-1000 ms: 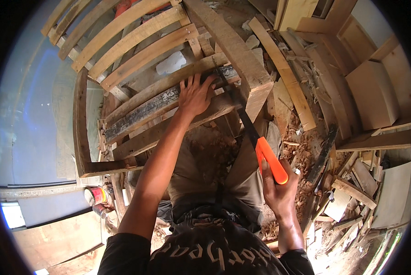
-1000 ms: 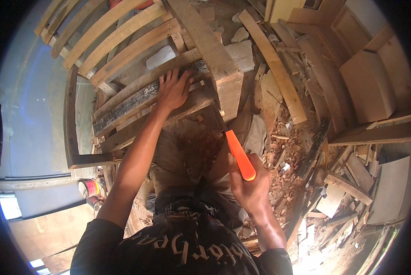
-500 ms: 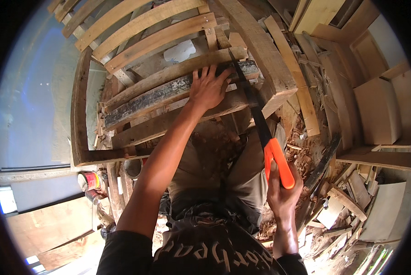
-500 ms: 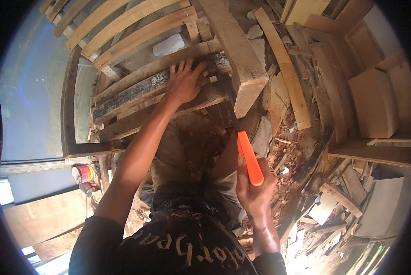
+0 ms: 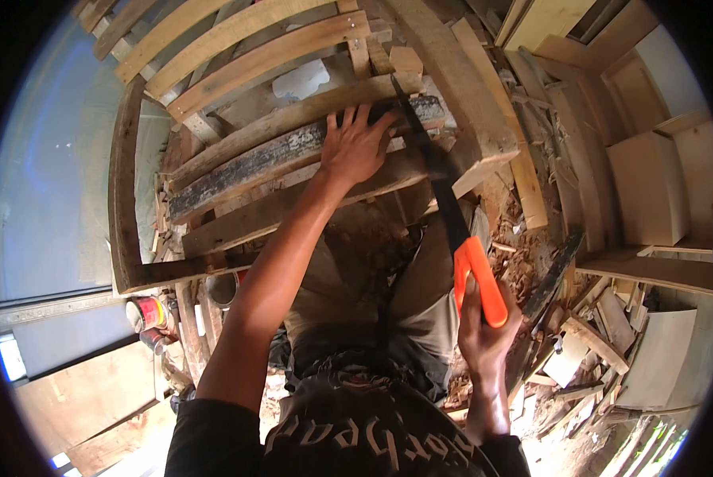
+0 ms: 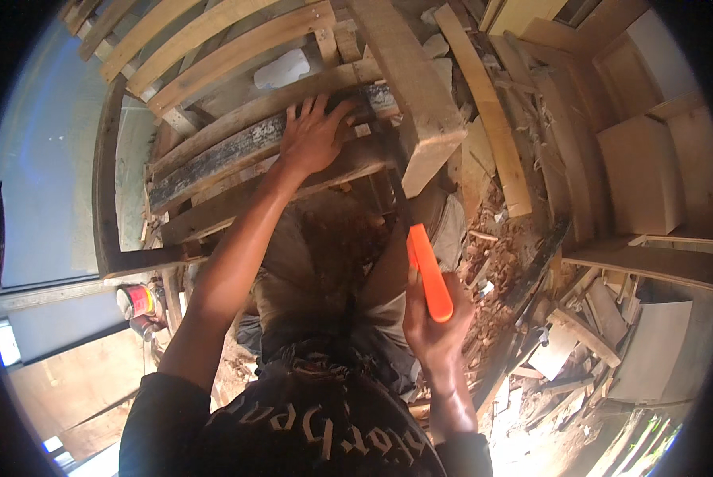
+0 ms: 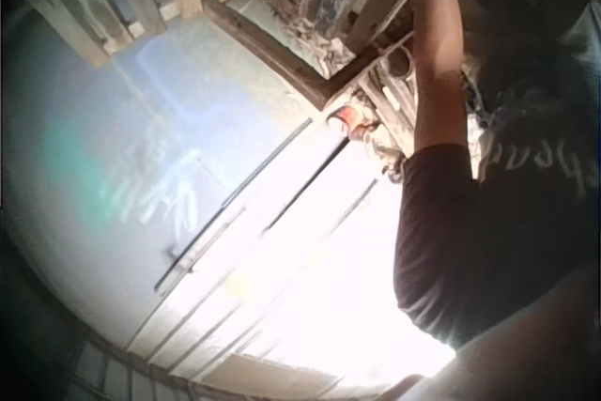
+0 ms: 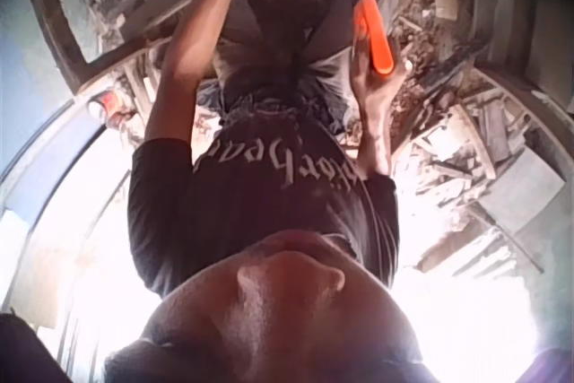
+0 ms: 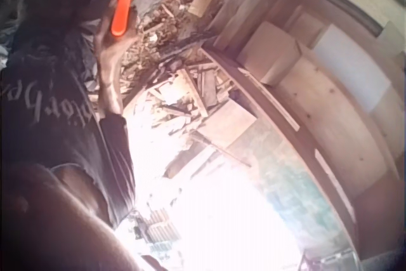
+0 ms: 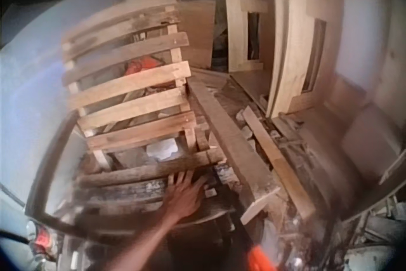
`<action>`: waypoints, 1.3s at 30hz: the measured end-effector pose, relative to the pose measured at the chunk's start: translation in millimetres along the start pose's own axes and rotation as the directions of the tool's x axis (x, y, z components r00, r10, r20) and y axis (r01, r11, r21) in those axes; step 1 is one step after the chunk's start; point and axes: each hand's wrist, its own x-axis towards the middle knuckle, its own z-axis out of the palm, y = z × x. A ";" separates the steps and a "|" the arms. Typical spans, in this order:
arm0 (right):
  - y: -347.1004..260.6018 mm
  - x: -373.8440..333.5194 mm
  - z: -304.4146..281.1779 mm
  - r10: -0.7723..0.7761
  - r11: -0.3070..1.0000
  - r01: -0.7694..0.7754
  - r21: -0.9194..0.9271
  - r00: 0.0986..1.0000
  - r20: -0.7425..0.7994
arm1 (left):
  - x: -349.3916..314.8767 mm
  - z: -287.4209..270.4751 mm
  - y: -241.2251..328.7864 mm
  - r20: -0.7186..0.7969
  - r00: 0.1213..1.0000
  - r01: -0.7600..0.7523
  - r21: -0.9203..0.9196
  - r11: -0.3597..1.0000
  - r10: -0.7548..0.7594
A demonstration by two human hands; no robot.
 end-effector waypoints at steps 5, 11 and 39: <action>-7.0 -11.5 -4.5 0.059 0.998 -0.060 -0.030 0.998 -0.037 | -0.1 4.2 0.0 -0.031 0.999 -0.026 -0.018 1.000 0.025; -5.5 -6.5 -4.1 -0.004 1.000 0.004 -0.017 1.000 -0.006 | -0.2 4.7 1.8 -0.067 0.997 -0.045 0.004 0.999 0.045; -9.7 13.7 10.7 0.088 0.996 -0.085 -0.026 0.991 0.105 | -4.1 2.6 1.4 -0.067 0.997 -0.045 0.005 0.999 0.045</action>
